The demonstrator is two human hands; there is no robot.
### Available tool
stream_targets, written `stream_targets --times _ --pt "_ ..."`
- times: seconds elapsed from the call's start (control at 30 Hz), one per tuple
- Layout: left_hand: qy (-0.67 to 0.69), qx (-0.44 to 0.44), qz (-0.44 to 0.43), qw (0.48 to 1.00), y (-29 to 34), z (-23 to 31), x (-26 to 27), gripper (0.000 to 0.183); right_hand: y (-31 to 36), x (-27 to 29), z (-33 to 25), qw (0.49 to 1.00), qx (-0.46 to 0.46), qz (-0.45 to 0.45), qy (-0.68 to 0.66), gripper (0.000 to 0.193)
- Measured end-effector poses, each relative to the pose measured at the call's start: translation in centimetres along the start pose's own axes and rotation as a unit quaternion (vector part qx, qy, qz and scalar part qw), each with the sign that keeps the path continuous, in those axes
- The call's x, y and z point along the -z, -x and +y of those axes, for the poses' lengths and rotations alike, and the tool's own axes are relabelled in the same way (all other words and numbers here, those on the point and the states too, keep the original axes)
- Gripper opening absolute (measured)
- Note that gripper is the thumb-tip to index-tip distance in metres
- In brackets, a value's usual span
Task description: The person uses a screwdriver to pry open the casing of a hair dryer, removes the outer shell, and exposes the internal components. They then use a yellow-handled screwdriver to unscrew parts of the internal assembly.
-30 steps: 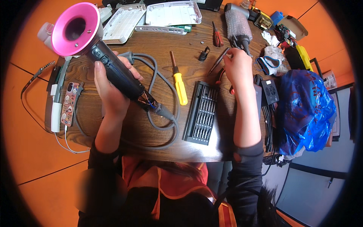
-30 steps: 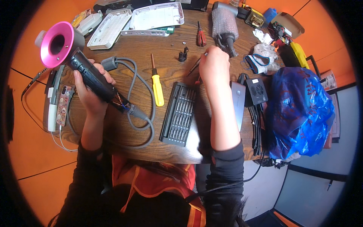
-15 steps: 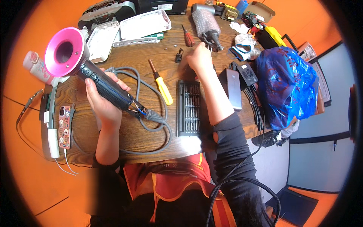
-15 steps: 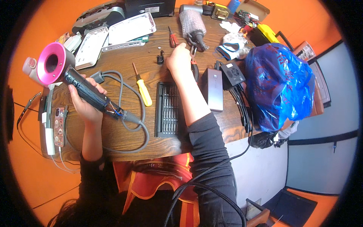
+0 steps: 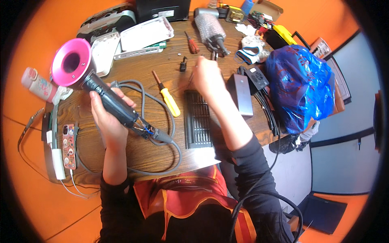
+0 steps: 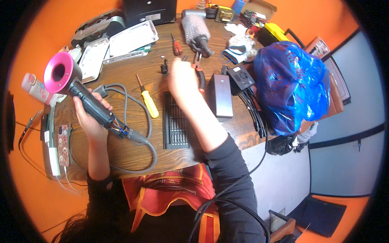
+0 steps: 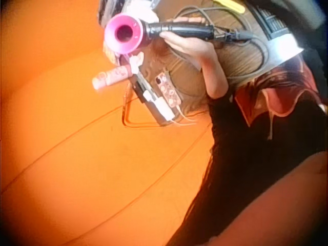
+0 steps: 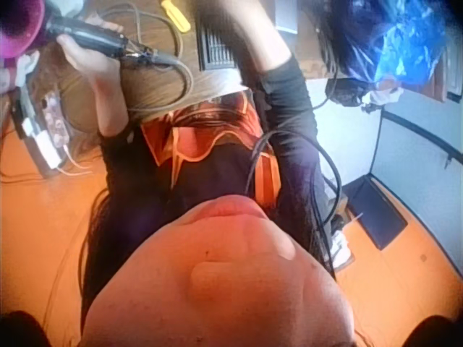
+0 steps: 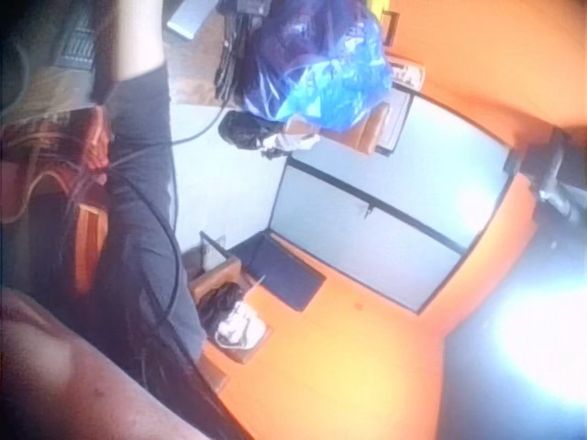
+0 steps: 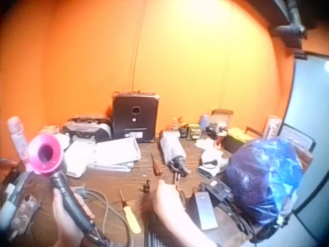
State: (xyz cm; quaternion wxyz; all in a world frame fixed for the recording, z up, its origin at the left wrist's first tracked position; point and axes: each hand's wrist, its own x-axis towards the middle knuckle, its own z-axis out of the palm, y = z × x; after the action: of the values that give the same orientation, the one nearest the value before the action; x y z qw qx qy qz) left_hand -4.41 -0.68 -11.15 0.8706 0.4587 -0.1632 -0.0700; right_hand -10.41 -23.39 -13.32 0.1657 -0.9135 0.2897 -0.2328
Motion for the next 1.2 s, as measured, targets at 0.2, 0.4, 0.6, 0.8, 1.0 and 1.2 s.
stream_targets --times 0.2,0.4,0.6,0.8,1.0,1.2 --pt "-0.072 0.019 0.031 0.997 0.1 -0.4 -0.5 0.034 -2.3 -0.9 1.3 1.000 -0.001 -0.002 0.020 0.011" --pt "-0.152 0.065 0.024 0.986 -0.1 -0.9 -0.4 0.029 -4.4 -3.4 1.3 0.988 -0.116 -0.105 -0.013 0.037" --pt "-0.361 0.114 0.012 0.925 -0.6 -1.5 0.4 0.035 -2.3 0.3 0.8 0.999 -0.034 -0.008 -0.019 0.056" --pt "-0.611 -0.013 -0.025 0.791 -0.4 -1.7 0.7 0.038 2.8 3.6 1.2 0.872 -0.107 -0.098 -0.468 0.040" --pt "-0.726 -0.005 -0.041 0.686 -0.4 -1.6 1.1 0.043 4.7 3.3 0.8 0.723 -0.107 -0.104 -0.675 0.021" --pt "-0.774 -0.150 -0.042 0.614 1.2 -0.5 0.0 0.036 5.1 3.1 0.7 0.711 -0.079 -0.141 -0.685 0.014"
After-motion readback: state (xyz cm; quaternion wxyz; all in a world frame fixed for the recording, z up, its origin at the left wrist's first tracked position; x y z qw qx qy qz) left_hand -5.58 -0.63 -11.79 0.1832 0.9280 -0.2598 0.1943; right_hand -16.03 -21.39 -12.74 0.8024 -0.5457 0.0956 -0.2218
